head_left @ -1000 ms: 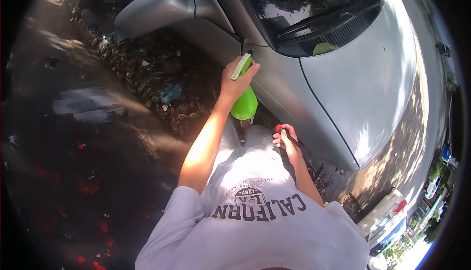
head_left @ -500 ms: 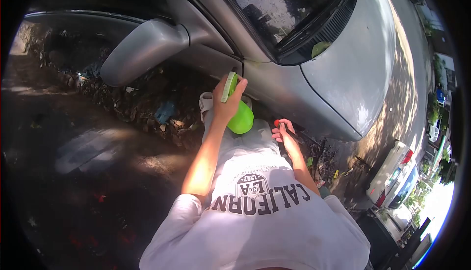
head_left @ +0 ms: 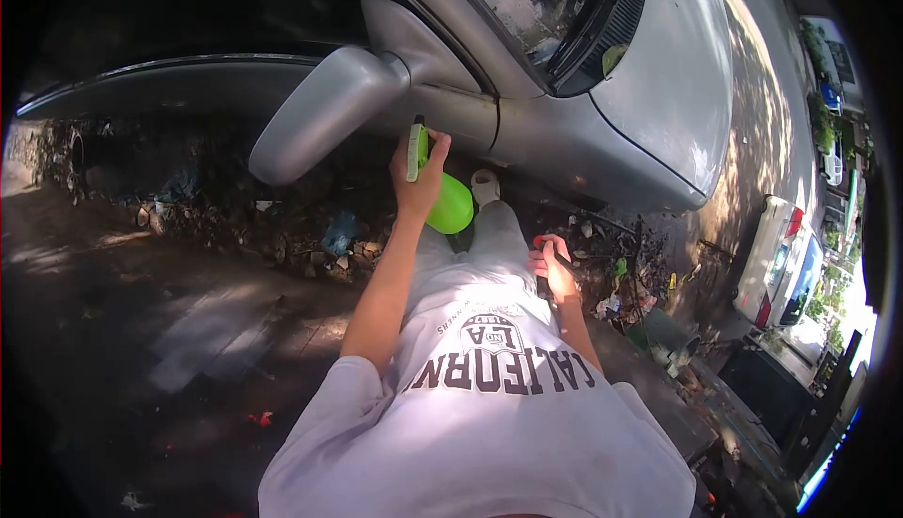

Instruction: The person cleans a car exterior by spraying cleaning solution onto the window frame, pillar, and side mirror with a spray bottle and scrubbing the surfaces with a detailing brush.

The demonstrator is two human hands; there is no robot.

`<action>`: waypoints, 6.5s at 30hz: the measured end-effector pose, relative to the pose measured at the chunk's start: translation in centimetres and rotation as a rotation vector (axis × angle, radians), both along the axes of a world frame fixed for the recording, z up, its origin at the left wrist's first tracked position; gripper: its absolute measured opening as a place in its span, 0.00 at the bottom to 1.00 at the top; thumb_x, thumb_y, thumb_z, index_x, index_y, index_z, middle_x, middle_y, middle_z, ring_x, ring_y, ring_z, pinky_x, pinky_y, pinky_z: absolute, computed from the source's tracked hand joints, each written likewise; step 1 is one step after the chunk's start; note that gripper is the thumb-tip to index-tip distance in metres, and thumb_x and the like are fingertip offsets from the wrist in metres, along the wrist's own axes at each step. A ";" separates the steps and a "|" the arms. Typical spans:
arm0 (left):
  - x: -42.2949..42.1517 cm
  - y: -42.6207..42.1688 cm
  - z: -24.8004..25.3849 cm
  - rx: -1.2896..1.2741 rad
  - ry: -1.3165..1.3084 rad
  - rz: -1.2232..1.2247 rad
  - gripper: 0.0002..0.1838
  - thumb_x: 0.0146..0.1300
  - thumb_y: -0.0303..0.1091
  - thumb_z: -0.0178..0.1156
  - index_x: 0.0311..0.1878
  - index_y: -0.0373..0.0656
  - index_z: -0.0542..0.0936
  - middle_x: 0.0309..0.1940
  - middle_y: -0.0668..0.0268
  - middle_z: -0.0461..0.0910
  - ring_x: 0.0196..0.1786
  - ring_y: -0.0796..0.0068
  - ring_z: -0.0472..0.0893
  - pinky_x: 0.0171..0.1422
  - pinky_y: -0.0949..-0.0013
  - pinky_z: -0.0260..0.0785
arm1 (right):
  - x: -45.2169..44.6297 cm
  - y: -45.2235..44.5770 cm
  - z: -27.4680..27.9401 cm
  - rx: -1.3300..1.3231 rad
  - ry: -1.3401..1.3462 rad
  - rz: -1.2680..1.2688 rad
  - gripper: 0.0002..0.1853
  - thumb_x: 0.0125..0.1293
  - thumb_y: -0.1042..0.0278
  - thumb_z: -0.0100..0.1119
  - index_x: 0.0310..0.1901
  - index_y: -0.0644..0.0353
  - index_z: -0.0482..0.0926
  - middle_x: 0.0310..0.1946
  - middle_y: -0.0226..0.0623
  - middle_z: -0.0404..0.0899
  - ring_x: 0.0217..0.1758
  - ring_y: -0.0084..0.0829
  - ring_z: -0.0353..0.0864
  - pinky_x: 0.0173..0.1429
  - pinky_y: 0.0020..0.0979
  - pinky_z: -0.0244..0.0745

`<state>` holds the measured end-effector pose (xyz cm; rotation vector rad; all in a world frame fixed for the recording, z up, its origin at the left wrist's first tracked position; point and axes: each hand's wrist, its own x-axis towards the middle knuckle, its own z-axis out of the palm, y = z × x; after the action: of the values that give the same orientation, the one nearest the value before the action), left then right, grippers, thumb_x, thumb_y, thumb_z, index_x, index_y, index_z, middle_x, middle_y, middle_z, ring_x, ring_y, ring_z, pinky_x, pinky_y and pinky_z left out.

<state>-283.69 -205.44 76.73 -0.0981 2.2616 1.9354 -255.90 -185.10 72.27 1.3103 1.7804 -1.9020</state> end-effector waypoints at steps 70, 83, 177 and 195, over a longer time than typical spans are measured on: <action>-2.1 5.1 7.1 0.021 -0.005 0.033 0.10 0.69 0.37 0.62 0.40 0.39 0.83 0.32 0.68 0.86 0.37 0.78 0.84 0.35 0.69 0.75 | 17.7 2.5 -21.7 -0.116 0.049 -0.540 0.21 0.75 0.44 0.55 0.53 0.52 0.70 0.27 0.33 0.74 0.19 0.26 0.74 0.19 0.29 0.68; -1.9 5.0 7.9 0.205 -0.100 0.002 0.10 0.70 0.40 0.62 0.40 0.43 0.80 0.28 0.67 0.82 0.32 0.75 0.82 0.35 0.68 0.72 | 17.4 5.8 -15.4 -0.073 -0.190 -0.422 0.25 0.73 0.36 0.54 0.57 0.48 0.70 0.35 0.34 0.82 0.30 0.32 0.86 0.25 0.33 0.76; -0.9 -11.5 4.0 -0.079 -0.027 -0.422 0.07 0.67 0.33 0.65 0.44 0.41 0.82 0.33 0.67 0.84 0.33 0.80 0.80 0.40 0.72 0.72 | -19.7 -9.1 5.9 0.413 0.655 -0.248 0.17 0.75 0.63 0.54 0.58 0.60 0.83 0.46 0.39 0.87 0.39 0.25 0.86 0.46 0.25 0.78; -1.6 -19.4 6.4 -0.258 0.036 -0.641 0.12 0.67 0.33 0.65 0.52 0.41 0.82 0.34 0.66 0.84 0.35 0.81 0.77 0.42 0.71 0.71 | -27.5 -19.7 7.8 -0.044 0.703 -0.536 0.22 0.73 0.68 0.51 0.65 0.64 0.78 0.49 0.43 0.84 0.41 0.30 0.87 0.47 0.30 0.84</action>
<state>-285.32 -224.80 83.16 0.5626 2.1789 1.3218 -283.37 -204.80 80.05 1.2872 1.7394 -2.9700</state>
